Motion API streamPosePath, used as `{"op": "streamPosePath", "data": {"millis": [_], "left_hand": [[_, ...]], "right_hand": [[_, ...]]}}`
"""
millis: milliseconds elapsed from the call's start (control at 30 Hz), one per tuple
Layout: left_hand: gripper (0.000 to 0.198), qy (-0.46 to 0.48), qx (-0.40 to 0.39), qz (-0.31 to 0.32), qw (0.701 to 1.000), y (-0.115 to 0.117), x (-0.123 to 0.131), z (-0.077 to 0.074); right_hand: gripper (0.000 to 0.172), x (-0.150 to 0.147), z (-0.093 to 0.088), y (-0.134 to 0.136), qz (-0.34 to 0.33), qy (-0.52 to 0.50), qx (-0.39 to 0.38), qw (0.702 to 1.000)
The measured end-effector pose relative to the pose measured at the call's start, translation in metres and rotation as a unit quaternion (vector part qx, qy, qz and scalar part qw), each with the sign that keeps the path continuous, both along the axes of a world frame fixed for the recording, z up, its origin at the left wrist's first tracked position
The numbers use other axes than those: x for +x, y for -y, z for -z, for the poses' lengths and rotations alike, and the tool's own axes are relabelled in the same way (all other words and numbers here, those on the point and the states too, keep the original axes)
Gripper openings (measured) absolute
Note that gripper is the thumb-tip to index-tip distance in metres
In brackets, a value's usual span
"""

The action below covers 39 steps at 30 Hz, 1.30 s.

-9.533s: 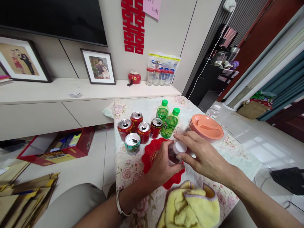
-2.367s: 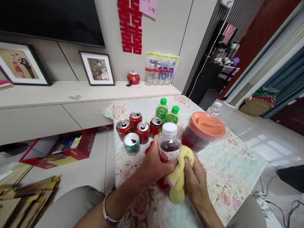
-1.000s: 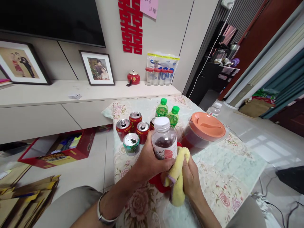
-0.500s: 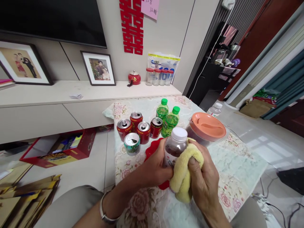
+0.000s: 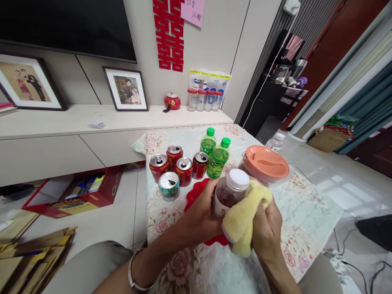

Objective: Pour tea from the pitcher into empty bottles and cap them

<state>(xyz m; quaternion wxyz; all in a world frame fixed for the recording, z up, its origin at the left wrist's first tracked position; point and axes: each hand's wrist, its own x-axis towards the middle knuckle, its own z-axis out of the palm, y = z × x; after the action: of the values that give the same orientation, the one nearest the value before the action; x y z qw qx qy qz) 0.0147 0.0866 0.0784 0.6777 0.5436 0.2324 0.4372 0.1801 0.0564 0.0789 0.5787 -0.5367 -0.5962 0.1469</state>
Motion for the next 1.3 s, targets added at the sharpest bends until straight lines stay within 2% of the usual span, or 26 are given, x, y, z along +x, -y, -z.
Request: {"op": "streamPosePath", "data": {"millis": [100,233,400,533,633,767,867,1067,1167,1300], "left_hand": [[0.092,0.019,-0.031,-0.014,0.999,0.000,0.001,0.001],[0.084,-0.014,-0.049,-0.053,0.997,-0.002,-0.004,0.002],[0.067,0.010,-0.033,-0.085,0.996,-0.005,-0.012,0.010],[0.064,0.009,-0.045,-0.119,0.992,-0.007,-0.011,0.012],[0.065,0.009,-0.055,-0.127,0.990,-0.008,-0.009,0.009],[0.066,-0.022,-0.060,-0.109,0.992,-0.007,-0.004,0.006],[0.069,-0.025,-0.067,-0.074,0.995,-0.004,0.001,0.006],[0.077,-0.031,-0.008,-0.032,0.999,0.002,0.007,0.009],[0.078,-0.041,0.024,-0.021,0.999,0.003,0.009,0.011],[0.080,-0.056,0.024,-0.047,0.997,0.004,0.009,0.012]], "right_hand": [[0.037,-0.003,0.012,0.000,-0.012,-0.076,-0.073,0.994],[0.032,-0.011,0.028,0.003,-0.061,-0.137,-0.144,0.978],[0.038,-0.018,0.043,0.004,-0.095,-0.169,-0.179,0.965],[0.043,-0.018,0.044,0.008,-0.095,-0.141,-0.189,0.967],[0.041,-0.018,0.039,0.014,-0.067,-0.068,-0.160,0.983],[0.036,-0.017,0.027,0.019,-0.037,0.027,-0.073,0.996],[0.035,-0.013,0.015,0.019,-0.029,0.078,-0.023,0.996],[0.039,-0.006,-0.015,0.015,0.017,0.176,0.062,0.982],[0.040,-0.004,-0.022,0.012,0.023,0.191,0.086,0.978],[0.040,-0.001,-0.015,0.003,0.025,0.116,0.084,0.989]]}}
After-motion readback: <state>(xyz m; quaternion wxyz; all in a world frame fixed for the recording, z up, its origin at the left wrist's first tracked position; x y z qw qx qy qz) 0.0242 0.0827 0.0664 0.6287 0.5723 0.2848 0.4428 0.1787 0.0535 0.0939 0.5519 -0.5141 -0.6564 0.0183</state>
